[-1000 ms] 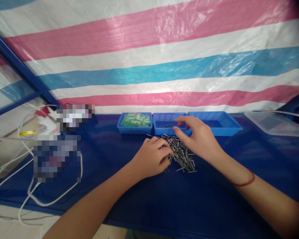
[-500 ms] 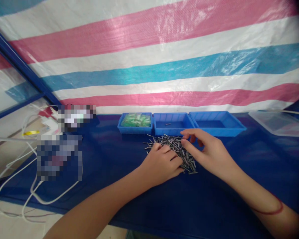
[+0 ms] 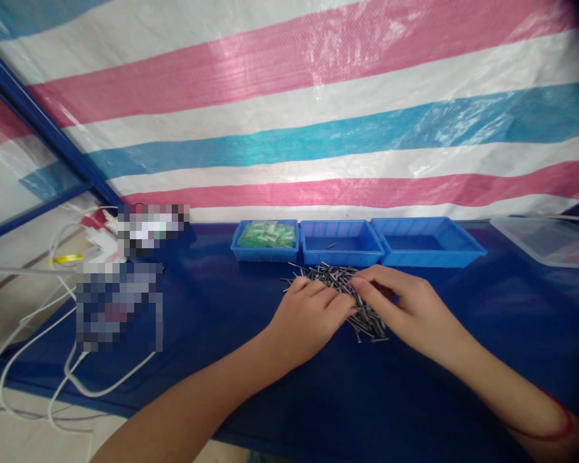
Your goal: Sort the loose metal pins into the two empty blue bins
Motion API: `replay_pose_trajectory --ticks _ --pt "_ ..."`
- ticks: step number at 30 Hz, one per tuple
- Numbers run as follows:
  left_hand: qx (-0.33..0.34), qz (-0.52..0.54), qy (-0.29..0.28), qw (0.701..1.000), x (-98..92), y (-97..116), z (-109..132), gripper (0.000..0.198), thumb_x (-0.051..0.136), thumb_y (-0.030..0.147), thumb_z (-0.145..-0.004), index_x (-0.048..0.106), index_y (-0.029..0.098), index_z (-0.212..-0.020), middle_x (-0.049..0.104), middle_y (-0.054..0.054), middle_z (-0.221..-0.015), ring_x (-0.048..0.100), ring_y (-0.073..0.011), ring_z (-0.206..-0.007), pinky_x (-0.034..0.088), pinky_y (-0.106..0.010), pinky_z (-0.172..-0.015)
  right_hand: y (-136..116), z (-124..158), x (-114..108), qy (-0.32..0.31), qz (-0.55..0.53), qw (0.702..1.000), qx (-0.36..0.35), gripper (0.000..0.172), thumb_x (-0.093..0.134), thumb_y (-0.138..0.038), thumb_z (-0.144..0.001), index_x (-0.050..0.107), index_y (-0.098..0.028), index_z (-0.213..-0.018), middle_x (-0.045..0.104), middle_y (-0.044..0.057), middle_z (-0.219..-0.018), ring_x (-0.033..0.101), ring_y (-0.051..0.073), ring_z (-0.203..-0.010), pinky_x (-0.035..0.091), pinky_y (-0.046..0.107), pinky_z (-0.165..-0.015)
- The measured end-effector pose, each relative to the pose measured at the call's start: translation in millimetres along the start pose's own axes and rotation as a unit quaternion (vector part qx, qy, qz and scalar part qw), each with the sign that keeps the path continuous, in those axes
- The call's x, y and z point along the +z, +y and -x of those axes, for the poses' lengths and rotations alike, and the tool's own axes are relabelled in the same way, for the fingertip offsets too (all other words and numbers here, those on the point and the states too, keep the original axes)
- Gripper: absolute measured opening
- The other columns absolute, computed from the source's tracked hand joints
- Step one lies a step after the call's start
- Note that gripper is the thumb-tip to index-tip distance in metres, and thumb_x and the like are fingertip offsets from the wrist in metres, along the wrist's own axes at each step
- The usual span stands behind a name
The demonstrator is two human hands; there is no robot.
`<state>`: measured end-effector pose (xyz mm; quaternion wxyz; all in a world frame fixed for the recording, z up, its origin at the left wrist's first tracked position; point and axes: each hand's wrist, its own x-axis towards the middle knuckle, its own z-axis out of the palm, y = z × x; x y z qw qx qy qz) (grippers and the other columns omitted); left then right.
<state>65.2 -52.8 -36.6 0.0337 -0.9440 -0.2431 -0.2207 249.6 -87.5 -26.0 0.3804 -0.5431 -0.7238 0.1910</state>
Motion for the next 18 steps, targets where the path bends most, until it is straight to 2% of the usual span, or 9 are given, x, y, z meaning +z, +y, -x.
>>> replay_pose_trajectory --ticks 2,5,11,14,18 --pt "-0.043 0.061 -0.002 0.997 -5.5 -3.1 -1.3 0.026 0.04 0.032 -0.099 0.061 0.017 -0.093 0.068 -0.003 -0.081 0.061 -0.0151 -0.08 0.036 -0.03 -0.073 -2.7 0.7 2.0 -0.039 -0.04 0.998 0.013 0.028 0.044 -0.037 -0.094 0.062 -0.022 -0.079 0.067 0.004 -0.08 0.06 0.019 -0.074 0.047 0.032 -0.068" --pt "-0.095 0.181 0.012 0.979 -9.7 -6.6 -2.6 0.019 0.047 0.03 -0.096 0.062 0.019 -0.095 0.07 -0.002 -0.09 0.063 -0.014 -0.082 0.042 -0.027 -0.076 -4.1 1.2 6.3 -0.053 -0.091 0.994 0.038 0.028 0.045 -0.041 -0.093 0.063 -0.022 -0.082 0.066 0.003 -0.081 0.06 0.019 -0.076 0.046 0.029 -0.066" --pt "-0.21 0.326 0.079 0.918 -8.9 -5.0 -3.9 0.009 0.059 0.024 -0.086 0.064 0.019 -0.092 0.07 -0.001 -0.088 0.063 -0.0135 -0.078 0.048 -0.026 -0.073 -6.2 -0.7 9.9 -0.083 -0.182 0.972 0.123 0.036 0.046 -0.046 -0.091 0.062 -0.019 -0.074 0.053 -0.001 -0.061 0.046 0.012 -0.053 0.036 0.024 -0.048" --pt "-0.256 0.381 0.101 0.883 -6.2 -4.3 -4.1 0.015 0.062 0.026 -0.083 0.062 0.019 -0.097 0.07 -0.002 -0.091 0.064 -0.0131 -0.078 0.048 -0.025 -0.072 -8.4 -0.5 9.7 -0.103 -0.212 0.963 0.127 0.038 0.047 -0.049 -0.091 0.061 -0.019 -0.073 0.051 -0.001 -0.059 0.046 0.011 -0.053 0.035 0.023 -0.048" --pt "-0.284 0.45 0.086 0.842 -3.5 -5.4 -4.2 0.014 0.062 0.031 -0.084 0.063 0.017 -0.088 0.069 -0.002 -0.084 0.063 -0.0126 -0.074 0.047 -0.023 -0.066 -9.1 1.2 11.1 -0.101 -0.229 0.959 0.129 0.039 0.045 -0.051 -0.091 0.06 -0.019 -0.075 0.049 -0.001 -0.06 0.045 0.011 -0.054 0.035 0.023 -0.049"
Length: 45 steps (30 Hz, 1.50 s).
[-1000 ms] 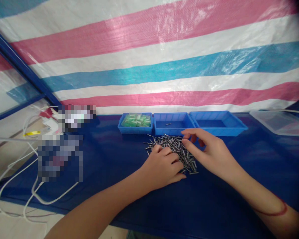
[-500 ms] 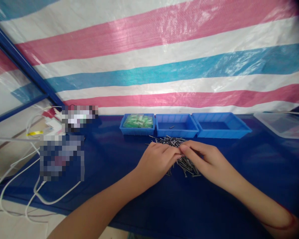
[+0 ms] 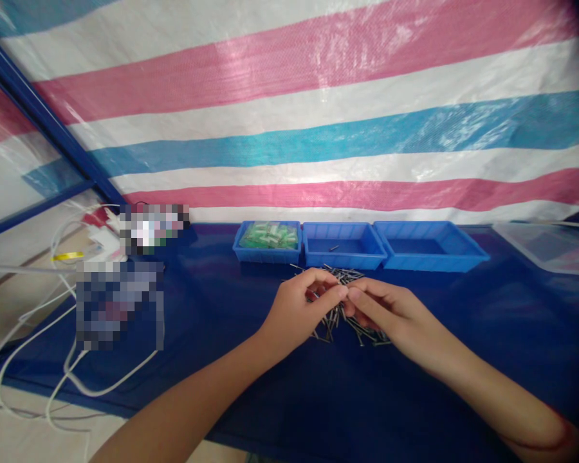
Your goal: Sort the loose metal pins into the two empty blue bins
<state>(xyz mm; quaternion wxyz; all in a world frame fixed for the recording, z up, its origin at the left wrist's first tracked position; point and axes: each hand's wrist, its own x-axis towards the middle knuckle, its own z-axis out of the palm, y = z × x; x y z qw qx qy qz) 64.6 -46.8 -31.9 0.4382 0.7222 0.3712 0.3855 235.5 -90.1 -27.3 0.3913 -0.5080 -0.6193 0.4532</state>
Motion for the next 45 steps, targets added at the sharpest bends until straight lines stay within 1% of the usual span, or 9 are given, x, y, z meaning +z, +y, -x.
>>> replay_pose_trajectory --ticks 10,14,18,22,29,33,36,40,45 --pt "0.079 -0.05 0.014 0.996 -3.5 5.4 1.0 0.008 0.057 0.024 -0.087 0.061 0.017 -0.088 0.066 -0.003 -0.086 0.06 -0.0125 -0.076 0.047 -0.024 -0.069 -2.3 2.0 6.2 0.001 -0.112 0.991 0.071 0.038 0.052 -0.052 -0.088 0.06 -0.017 -0.076 0.047 -0.002 -0.058 0.039 0.009 -0.05 0.03 0.023 -0.045" --pt "0.131 -0.087 0.017 0.987 -6.1 5.5 0.2 0.007 0.056 0.021 -0.088 0.061 0.017 -0.091 0.064 -0.003 -0.087 0.059 -0.0116 -0.076 0.047 -0.024 -0.07 -1.7 2.6 3.7 0.061 -0.134 0.988 0.052 0.028 0.064 -0.046 -0.081 0.063 -0.018 -0.087 0.053 -0.002 -0.061 0.045 0.009 -0.052 0.035 0.022 -0.047" --pt "0.157 -0.11 -0.006 0.981 -6.9 0.6 -1.2 0.01 0.055 0.024 -0.09 0.061 0.018 -0.094 0.063 -0.004 -0.087 0.058 -0.0124 -0.079 0.047 -0.024 -0.072 -4.5 2.5 2.1 0.115 -0.123 0.986 -0.009 0.02 0.072 -0.037 -0.075 0.065 -0.02 -0.084 0.061 -0.001 -0.067 0.053 0.01 -0.057 0.043 0.022 -0.052" --pt "0.163 -0.121 -0.039 0.979 -6.9 -1.8 -1.7 0.015 0.05 0.027 -0.093 0.06 0.016 -0.095 0.061 -0.004 -0.088 0.057 -0.013 -0.081 0.046 -0.024 -0.073 -3.3 5.7 2.7 0.144 -0.067 0.985 -0.067 0.013 0.07 -0.032 -0.077 0.065 -0.022 -0.085 0.066 0.001 -0.078 0.059 0.013 -0.067 0.049 0.025 -0.06" --pt "0.145 -0.145 -0.068 0.976 -6.0 1.7 0.0 0.022 0.042 0.028 -0.096 0.06 0.015 -0.095 0.061 -0.005 -0.089 0.058 -0.0148 -0.086 0.045 -0.026 -0.078 -0.7 4.7 0.4 0.142 0.001 0.984 -0.11 0.009 0.067 -0.031 -0.081 0.067 -0.023 -0.084 0.067 0.001 -0.08 0.061 0.014 -0.069 0.05 0.025 -0.061" --pt "0.092 -0.146 -0.031 0.985 -8.2 0.8 0.0 0.025 0.045 0.031 -0.095 0.057 0.017 -0.113 0.063 -0.005 -0.095 0.059 -0.0144 -0.084 0.045 -0.026 -0.076 0.3 -20.7 -10.8 0.212 -0.004 0.971 -0.109 0.012 0.071 -0.033 -0.077 0.067 -0.022 -0.081 0.068 0.002 -0.08 0.062 0.015 -0.072 0.051 0.028 -0.066" --pt "0.1 -0.157 -0.037 0.982 -11.7 -1.0 -1.3 0.025 0.045 0.03 -0.095 0.059 0.017 -0.112 0.063 -0.005 -0.095 0.059 -0.0141 -0.083 0.045 -0.025 -0.076 1.2 -48.4 -22.9 0.242 0.004 0.967 -0.082 0.023 0.071 -0.037 -0.075 0.068 -0.021 -0.091 0.069 0.004 -0.083 0.063 0.017 -0.07 0.051 0.03 -0.063" --pt "0.135 -0.222 -0.066 0.963 -14.7 -2.4 -1.9 0.021 0.046 0.027 -0.094 0.062 0.017 -0.105 0.065 -0.005 -0.095 0.058 -0.0154 -0.085 0.043 -0.028 -0.078 -1.8 -71.7 -31.7 0.237 0.021 0.97 -0.049 0.041 0.067 -0.037 -0.077 0.062 -0.021 -0.115 0.068 0.005 -0.079 0.06 0.017 -0.06 0.047 0.03 -0.051" --pt "0.206 -0.347 -0.141 0.904 -10.4 -4.1 3.0 0.018 0.051 0.03 -0.091 0.066 0.021 -0.093 0.065 -0.003 -0.095 0.054 -0.0177 -0.089 0.035 -0.032 -0.077 -1.2 -57.2 -26.4 0.211 0.001 0.976 -0.049 0.041 0.065 -0.035 -0.079 0.055 -0.023 -0.117 0.066 0.004 -0.081 0.057 0.015 -0.057 0.046 0.029 -0.051"
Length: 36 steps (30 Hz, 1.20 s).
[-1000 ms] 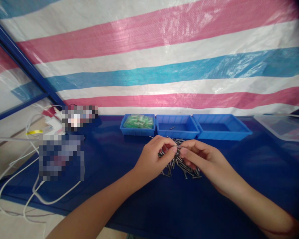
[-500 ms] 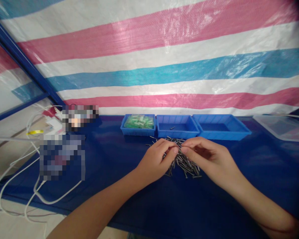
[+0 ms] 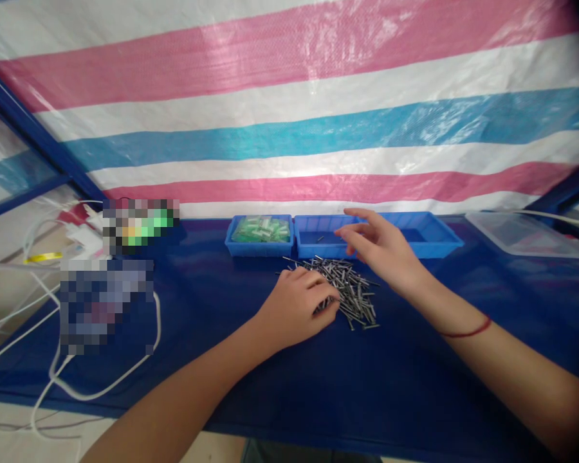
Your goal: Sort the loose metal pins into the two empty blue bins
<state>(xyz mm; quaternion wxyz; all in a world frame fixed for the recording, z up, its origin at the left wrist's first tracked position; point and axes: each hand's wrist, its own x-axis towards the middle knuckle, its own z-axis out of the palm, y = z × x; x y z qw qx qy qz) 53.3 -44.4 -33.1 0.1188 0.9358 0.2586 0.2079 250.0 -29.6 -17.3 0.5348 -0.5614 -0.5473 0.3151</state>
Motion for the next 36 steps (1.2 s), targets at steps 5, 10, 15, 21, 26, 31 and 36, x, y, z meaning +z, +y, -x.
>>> replay_pose_trajectory --ticks 5,10,15,21,26,31,36 --pt "0.076 -0.107 -0.038 0.991 15.1 5.7 0.0 0.022 0.053 0.041 -0.091 0.067 0.024 -0.095 0.063 -0.002 -0.098 0.05 -0.0192 -0.092 0.03 -0.035 -0.075 11.4 29.4 -7.1 -0.025 -0.026 0.999 0.015 0.037 0.065 -0.036 -0.08 0.053 -0.022 -0.113 0.062 0.001 -0.08 0.055 0.012 -0.057 0.045 0.027 -0.054" --pt "0.09 -0.169 -0.041 0.981 26.3 5.6 -1.0 0.019 0.053 0.038 -0.092 0.065 0.023 -0.093 0.062 -0.002 -0.099 0.049 -0.0189 -0.095 0.029 -0.036 -0.078 16.8 40.6 -7.7 -0.033 -0.044 0.998 0.029 0.036 0.065 -0.037 -0.081 0.053 -0.022 -0.111 0.06 -0.001 -0.077 0.054 0.011 -0.056 0.043 0.024 -0.051" --pt "0.106 -0.197 -0.028 0.974 27.0 4.2 -0.9 0.017 0.05 0.033 -0.095 0.062 0.022 -0.092 0.062 -0.001 -0.102 0.051 -0.0167 -0.095 0.029 -0.034 -0.076 13.6 46.2 -7.9 -0.064 -0.028 0.997 0.025 0.029 0.063 -0.038 -0.082 0.056 -0.022 -0.106 0.061 0.0 -0.077 0.055 0.012 -0.059 0.046 0.026 -0.055" --pt "0.065 -0.188 0.086 0.976 15.9 5.8 -3.2 0.017 0.045 0.028 -0.098 0.061 0.023 -0.097 0.067 0.002 -0.096 0.053 -0.0162 -0.098 0.026 -0.038 -0.081 -3.5 52.3 -12.8 -0.162 0.07 0.984 -0.014 0.027 0.052 -0.043 -0.089 0.062 -0.02 -0.078 0.062 0.002 -0.076 0.057 0.016 -0.071 0.046 0.028 -0.066" --pt "0.011 -0.144 0.092 0.985 5.7 1.9 -4.1 0.019 0.045 0.031 -0.097 0.061 0.021 -0.092 0.069 0.001 -0.094 0.056 -0.0156 -0.092 0.026 -0.037 -0.083 -11.8 57.4 -6.9 -0.2 0.041 0.979 0.005 0.026 0.051 -0.044 -0.089 0.062 -0.021 -0.084 0.061 0.001 -0.074 0.055 0.014 -0.066 0.045 0.025 -0.06" --pt "-0.054 0.026 0.069 0.996 0.8 1.9 -6.4 0.018 0.046 0.029 -0.097 0.062 0.021 -0.094 0.069 0.0 -0.099 0.059 -0.0155 -0.094 0.033 -0.035 -0.087 -3.5 56.8 -2.2 -0.222 0.004 0.972 0.073 0.035 0.051 -0.051 -0.088 0.062 -0.018 -0.081 0.044 -0.003 -0.056 0.038 0.009 -0.048 0.03 0.023 -0.044" --pt "-0.146 0.255 0.118 0.948 3.5 3.2 -7.1 0.016 0.063 0.024 -0.084 0.062 0.019 -0.099 0.07 -0.002 -0.095 0.064 -0.0147 -0.088 0.046 -0.027 -0.079 0.8 57.7 -2.3 -0.236 -0.038 0.965 0.106 0.037 0.056 -0.053 -0.084 0.064 -0.016 -0.081 0.047 -0.003 -0.058 0.035 0.007 -0.047 0.025 0.021 -0.042"
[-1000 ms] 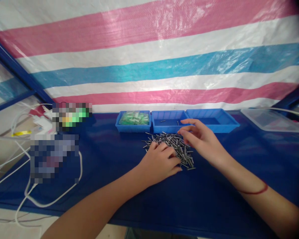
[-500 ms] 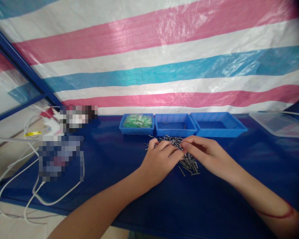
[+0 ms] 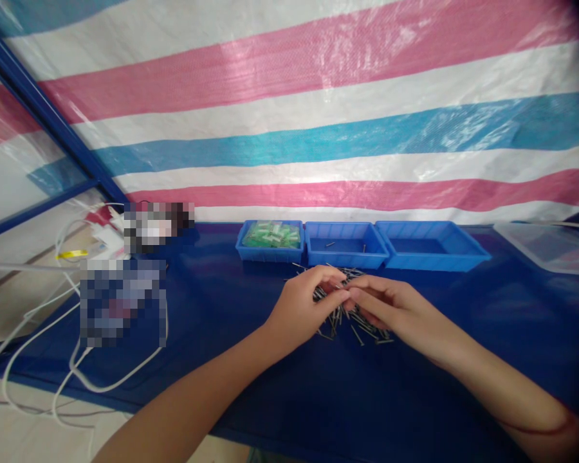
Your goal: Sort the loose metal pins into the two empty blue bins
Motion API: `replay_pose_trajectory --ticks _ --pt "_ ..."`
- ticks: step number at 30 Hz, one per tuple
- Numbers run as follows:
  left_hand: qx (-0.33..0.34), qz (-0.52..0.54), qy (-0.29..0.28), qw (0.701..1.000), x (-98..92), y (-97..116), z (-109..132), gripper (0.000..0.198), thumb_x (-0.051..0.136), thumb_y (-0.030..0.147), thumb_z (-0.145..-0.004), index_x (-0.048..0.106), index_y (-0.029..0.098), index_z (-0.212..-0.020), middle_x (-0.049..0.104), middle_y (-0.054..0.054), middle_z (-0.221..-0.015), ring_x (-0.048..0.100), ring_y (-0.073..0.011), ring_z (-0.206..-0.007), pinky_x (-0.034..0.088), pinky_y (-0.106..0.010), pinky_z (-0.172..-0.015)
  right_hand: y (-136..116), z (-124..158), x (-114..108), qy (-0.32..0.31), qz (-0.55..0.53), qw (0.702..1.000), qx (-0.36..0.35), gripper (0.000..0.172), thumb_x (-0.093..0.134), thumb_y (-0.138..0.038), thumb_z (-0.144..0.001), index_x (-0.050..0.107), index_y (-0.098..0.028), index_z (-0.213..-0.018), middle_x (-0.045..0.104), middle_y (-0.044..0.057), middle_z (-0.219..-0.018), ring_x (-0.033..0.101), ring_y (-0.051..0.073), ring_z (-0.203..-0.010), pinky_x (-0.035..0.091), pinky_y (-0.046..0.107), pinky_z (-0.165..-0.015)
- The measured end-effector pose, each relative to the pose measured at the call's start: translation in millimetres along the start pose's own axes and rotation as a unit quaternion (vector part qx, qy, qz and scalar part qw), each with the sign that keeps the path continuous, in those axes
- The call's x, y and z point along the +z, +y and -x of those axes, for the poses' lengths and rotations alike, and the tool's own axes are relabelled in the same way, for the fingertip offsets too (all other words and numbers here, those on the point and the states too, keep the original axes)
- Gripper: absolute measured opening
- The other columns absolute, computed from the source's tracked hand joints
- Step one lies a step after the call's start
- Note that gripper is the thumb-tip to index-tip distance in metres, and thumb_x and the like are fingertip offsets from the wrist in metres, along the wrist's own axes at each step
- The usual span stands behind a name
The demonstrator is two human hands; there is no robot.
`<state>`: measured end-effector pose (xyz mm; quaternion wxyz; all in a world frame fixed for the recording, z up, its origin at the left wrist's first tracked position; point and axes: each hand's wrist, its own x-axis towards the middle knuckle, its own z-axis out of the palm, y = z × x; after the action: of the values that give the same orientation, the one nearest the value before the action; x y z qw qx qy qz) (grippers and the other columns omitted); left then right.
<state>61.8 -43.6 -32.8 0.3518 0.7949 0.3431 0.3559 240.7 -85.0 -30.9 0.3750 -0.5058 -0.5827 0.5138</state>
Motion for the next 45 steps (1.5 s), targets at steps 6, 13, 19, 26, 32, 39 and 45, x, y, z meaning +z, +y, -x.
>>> replay_pose_trajectory --ticks 6,13,19,26,32,39,45 --pt "-0.071 0.08 0.034 0.994 4.1 -1.9 1.0 0.018 0.064 0.03 -0.083 0.064 0.017 -0.096 0.07 -0.002 -0.092 0.064 -0.0137 -0.081 0.048 -0.025 -0.074 -3.6 2.1 5.9 0.012 -0.015 1.0 0.012 0.034 0.058 -0.051 -0.083 0.063 -0.018 -0.083 0.054 -0.001 -0.064 0.041 0.007 -0.048 0.03 0.021 -0.044" --pt "-0.077 0.091 0.023 0.993 1.5 1.9 0.7 0.015 0.06 0.03 -0.085 0.065 0.016 -0.088 0.068 -0.002 -0.083 0.061 -0.0132 -0.075 0.046 -0.025 -0.068 -2.7 3.2 11.9 0.019 -0.018 0.999 0.024 0.038 0.051 -0.054 -0.086 0.059 -0.017 -0.084 0.043 -0.003 -0.058 0.037 0.008 -0.047 0.026 0.022 -0.042" --pt "-0.039 0.061 0.032 0.997 -0.1 2.1 1.0 0.015 0.059 0.03 -0.086 0.066 0.018 -0.09 0.067 -0.002 -0.085 0.061 -0.0137 -0.078 0.047 -0.025 -0.069 -2.6 3.5 15.6 0.012 -0.031 0.999 0.023 0.04 0.049 -0.054 -0.088 0.059 -0.017 -0.077 0.036 -0.006 -0.052 0.032 0.007 -0.045 0.022 0.023 -0.042" --pt "0.01 0.03 0.049 0.998 -0.8 0.5 0.6 0.013 0.059 0.027 -0.087 0.066 0.018 -0.093 0.068 -0.004 -0.09 0.061 -0.0136 -0.079 0.048 -0.026 -0.072 -2.5 3.4 14.0 0.1 -0.07 0.993 -0.003 0.031 0.062 -0.049 -0.081 0.06 -0.018 -0.084 0.042 -0.005 -0.056 0.034 0.008 -0.046 0.025 0.022 -0.042" --pt "0.031 0.014 0.024 0.999 -1.5 0.6 -0.5 0.014 0.056 0.026 -0.089 0.066 0.017 -0.093 0.065 -0.005 -0.09 0.06 -0.0138 -0.081 0.049 -0.026 -0.073 -1.2 7.0 12.9 0.171 0.007 0.979 -0.108 0.019 0.067 -0.04 -0.079 0.061 -0.023 -0.084 0.056 0.0 -0.069 0.05 0.013 -0.056 0.042 0.026 -0.051" --pt "0.102 0.015 -0.065 0.993 -2.7 3.8 0.7 0.023 0.048 0.031 -0.094 0.065 0.015 -0.094 0.063 -0.009 -0.095 0.061 -0.0164 -0.089 0.049 -0.028 -0.079 -4.4 21.7 13.0 0.206 0.212 0.925 -0.239 0.006 0.066 -0.033 -0.082 0.065 -0.027 -0.083 0.064 0.002 -0.072 0.056 0.016 -0.059 0.045 0.031 -0.054" --pt "0.018 -0.097 0.02 0.995 -3.1 -2.1 0.6 0.028 0.044 0.029 -0.095 0.056 0.018 -0.117 0.065 -0.006 -0.098 0.058 -0.0173 -0.09 0.045 -0.032 -0.084 -7.7 -19.4 -4.3 0.265 0.101 0.939 -0.196 0.018 0.067 -0.04 -0.079 0.061 -0.024 -0.079 0.065 0.004 -0.081 0.061 0.019 -0.073 0.05 0.033 -0.062"
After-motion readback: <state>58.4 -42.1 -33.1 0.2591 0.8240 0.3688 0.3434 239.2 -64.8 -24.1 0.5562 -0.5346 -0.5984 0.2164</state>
